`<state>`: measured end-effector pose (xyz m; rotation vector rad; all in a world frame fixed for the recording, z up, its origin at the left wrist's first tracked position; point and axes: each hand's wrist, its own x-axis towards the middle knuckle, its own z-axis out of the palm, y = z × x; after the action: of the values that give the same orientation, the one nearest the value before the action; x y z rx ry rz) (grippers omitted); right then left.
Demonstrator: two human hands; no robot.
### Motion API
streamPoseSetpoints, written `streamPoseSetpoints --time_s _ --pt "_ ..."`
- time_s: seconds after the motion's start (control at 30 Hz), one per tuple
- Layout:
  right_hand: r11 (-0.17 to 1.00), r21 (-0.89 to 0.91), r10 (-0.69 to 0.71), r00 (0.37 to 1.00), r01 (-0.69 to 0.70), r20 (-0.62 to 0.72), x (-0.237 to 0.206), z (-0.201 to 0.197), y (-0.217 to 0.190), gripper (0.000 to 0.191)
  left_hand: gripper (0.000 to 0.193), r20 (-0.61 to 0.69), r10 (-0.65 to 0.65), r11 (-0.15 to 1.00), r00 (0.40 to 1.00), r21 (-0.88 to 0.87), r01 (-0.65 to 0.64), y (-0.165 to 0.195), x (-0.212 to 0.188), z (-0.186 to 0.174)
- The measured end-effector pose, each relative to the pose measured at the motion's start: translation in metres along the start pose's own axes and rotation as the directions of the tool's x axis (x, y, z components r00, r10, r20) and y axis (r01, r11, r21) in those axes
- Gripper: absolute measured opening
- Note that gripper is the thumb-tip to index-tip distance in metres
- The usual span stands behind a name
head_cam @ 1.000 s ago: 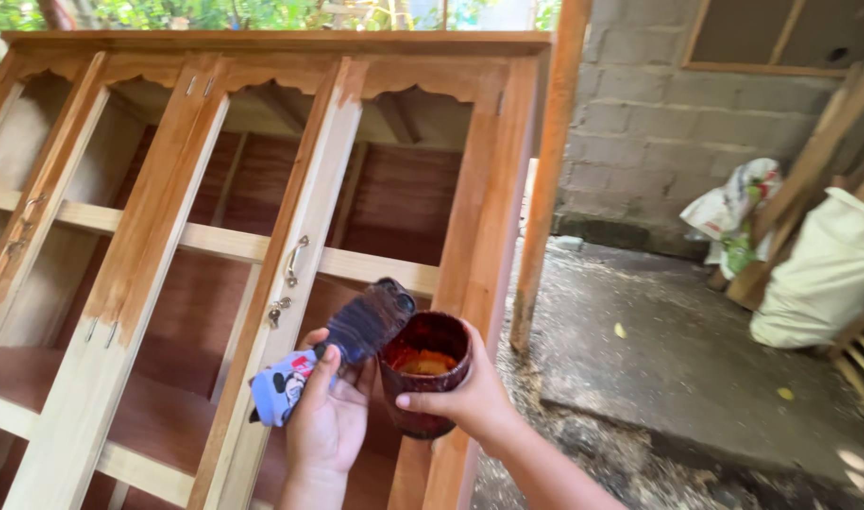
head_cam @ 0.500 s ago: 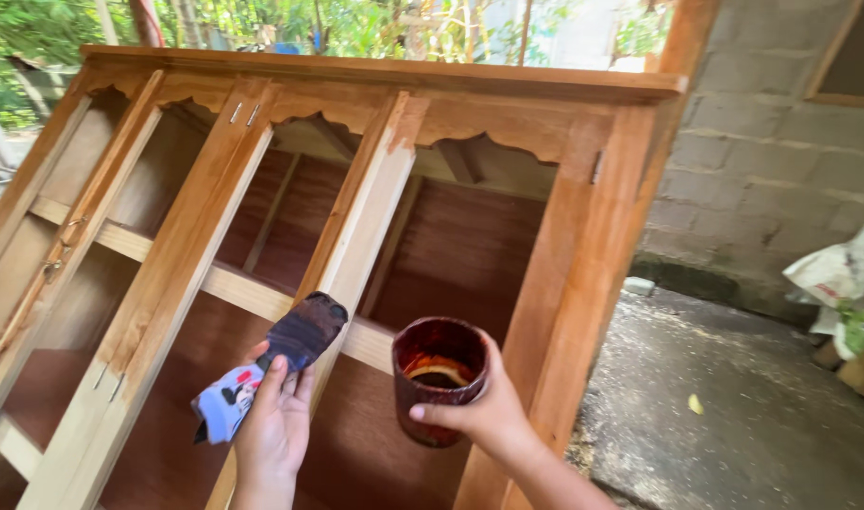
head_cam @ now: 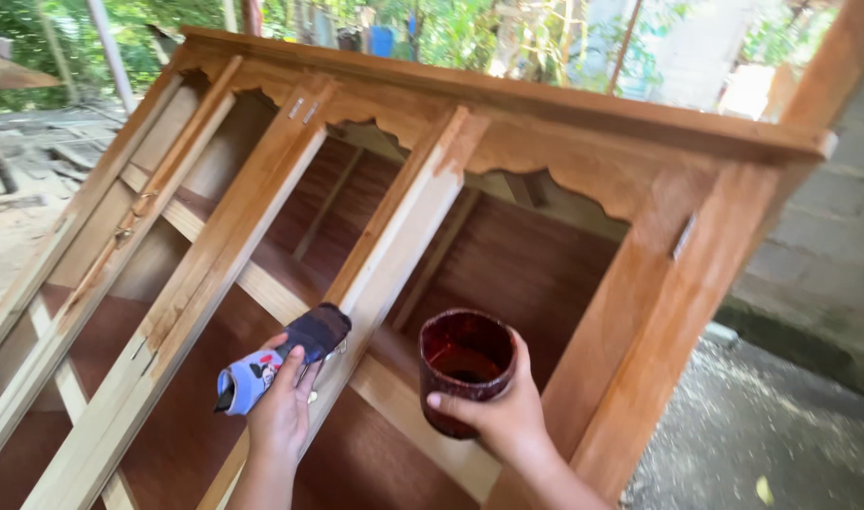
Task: The person holds a cup of dark wood stain and a wide brush, brushing stain onto the raw, unstained rails and frame of a wooden cabinet, working across different panels and edges. They briefly work the cabinet's lock and key, then open a cabinet door at the end.
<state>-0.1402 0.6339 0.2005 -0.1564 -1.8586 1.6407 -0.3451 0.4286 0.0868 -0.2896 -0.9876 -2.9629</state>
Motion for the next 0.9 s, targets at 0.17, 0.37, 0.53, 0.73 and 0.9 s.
streamPoseSetpoints --time_s 0.17,0.37,0.53,0.73,0.9 --pt "0.991 0.093 0.099 0.995 -0.101 0.026 0.015 0.003 -0.007 0.11 0.034 -0.045 0.053 0.991 0.998 0.123 -0.047 -0.002 0.006 0.002" --pt "0.985 0.045 0.166 0.986 -0.164 -0.029 0.029 0.002 -0.004 0.109 0.031 0.144 0.214 0.832 0.966 0.491 -0.258 -0.008 0.011 0.024" --pt "0.968 0.082 0.236 0.972 -0.235 0.0 0.031 0.006 0.001 0.108 0.031 0.103 0.15 0.865 0.983 0.469 -0.182 -0.005 0.018 0.037" --pt "0.967 0.119 0.217 0.974 -0.223 0.061 0.038 0.003 0.008 0.107 0.031 0.185 0.271 0.602 0.945 0.733 -0.316 0.012 0.004 0.014" --pt "0.981 0.063 0.181 0.981 -0.185 0.067 0.044 0.0 0.016 0.111 0.028 0.262 0.296 0.373 0.919 0.854 -0.364 -0.001 -0.002 0.0"
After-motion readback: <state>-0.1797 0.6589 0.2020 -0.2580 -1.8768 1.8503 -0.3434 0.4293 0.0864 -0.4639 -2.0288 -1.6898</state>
